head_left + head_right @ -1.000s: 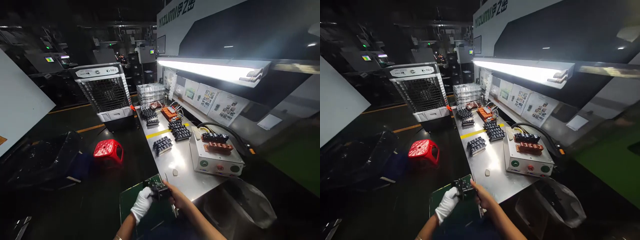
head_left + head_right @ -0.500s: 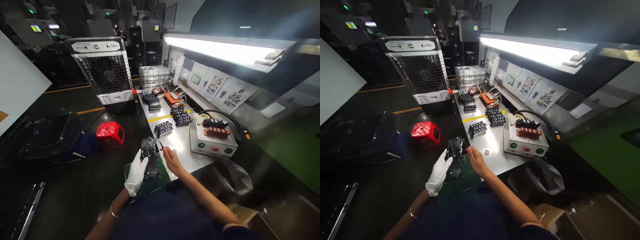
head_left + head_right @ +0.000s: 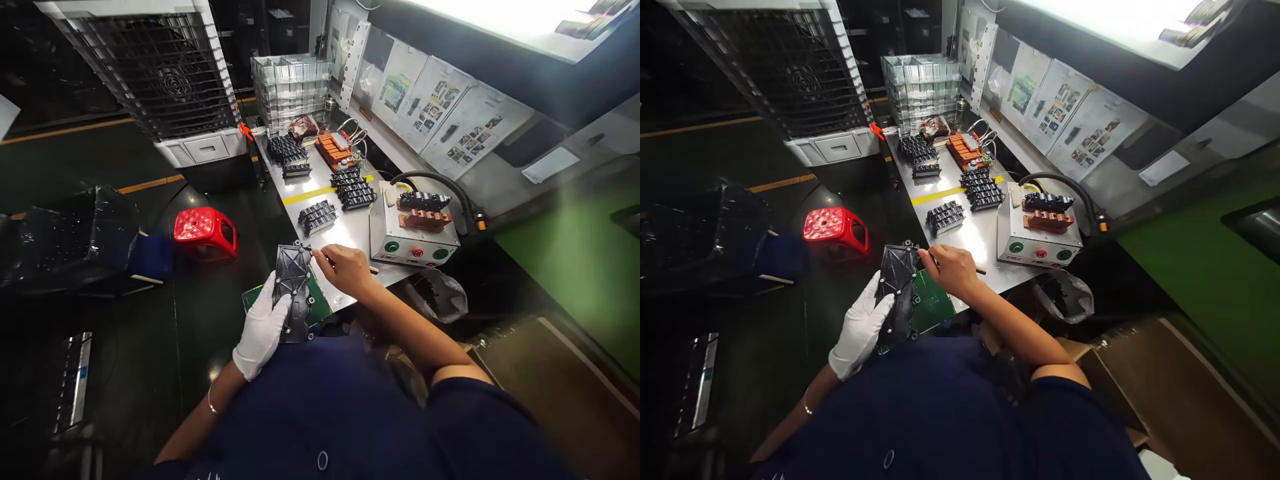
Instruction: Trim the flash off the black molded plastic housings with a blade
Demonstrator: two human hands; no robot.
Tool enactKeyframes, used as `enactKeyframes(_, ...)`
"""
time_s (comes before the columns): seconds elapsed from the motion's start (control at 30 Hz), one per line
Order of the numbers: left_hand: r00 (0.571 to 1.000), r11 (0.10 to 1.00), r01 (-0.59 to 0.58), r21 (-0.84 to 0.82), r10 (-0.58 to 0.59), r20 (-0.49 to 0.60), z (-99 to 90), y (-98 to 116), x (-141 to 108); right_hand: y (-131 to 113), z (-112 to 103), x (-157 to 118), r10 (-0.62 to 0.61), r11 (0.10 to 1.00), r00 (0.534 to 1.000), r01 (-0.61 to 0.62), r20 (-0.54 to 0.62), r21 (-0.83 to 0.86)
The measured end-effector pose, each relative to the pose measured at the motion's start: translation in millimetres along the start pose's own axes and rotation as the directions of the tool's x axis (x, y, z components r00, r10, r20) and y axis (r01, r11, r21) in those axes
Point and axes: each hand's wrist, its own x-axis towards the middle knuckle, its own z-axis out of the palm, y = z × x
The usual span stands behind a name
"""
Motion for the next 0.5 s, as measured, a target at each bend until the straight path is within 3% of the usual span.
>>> enactKeyframes(0.2,1.000,1.000,0.001,0.016,-0.001,0.003,-2.6,-0.5,-3.6,0.7,0.9,4.4,0.022,0.995,1.000,-0.022,-0.007,-0.100)
enactKeyframes(0.5,1.000,0.999,-0.005,0.044,0.003,0.026,-6.3,1.5,-5.2,6.3,-8.5,4.3,-0.052,0.993,0.998,0.056,0.039,-0.104)
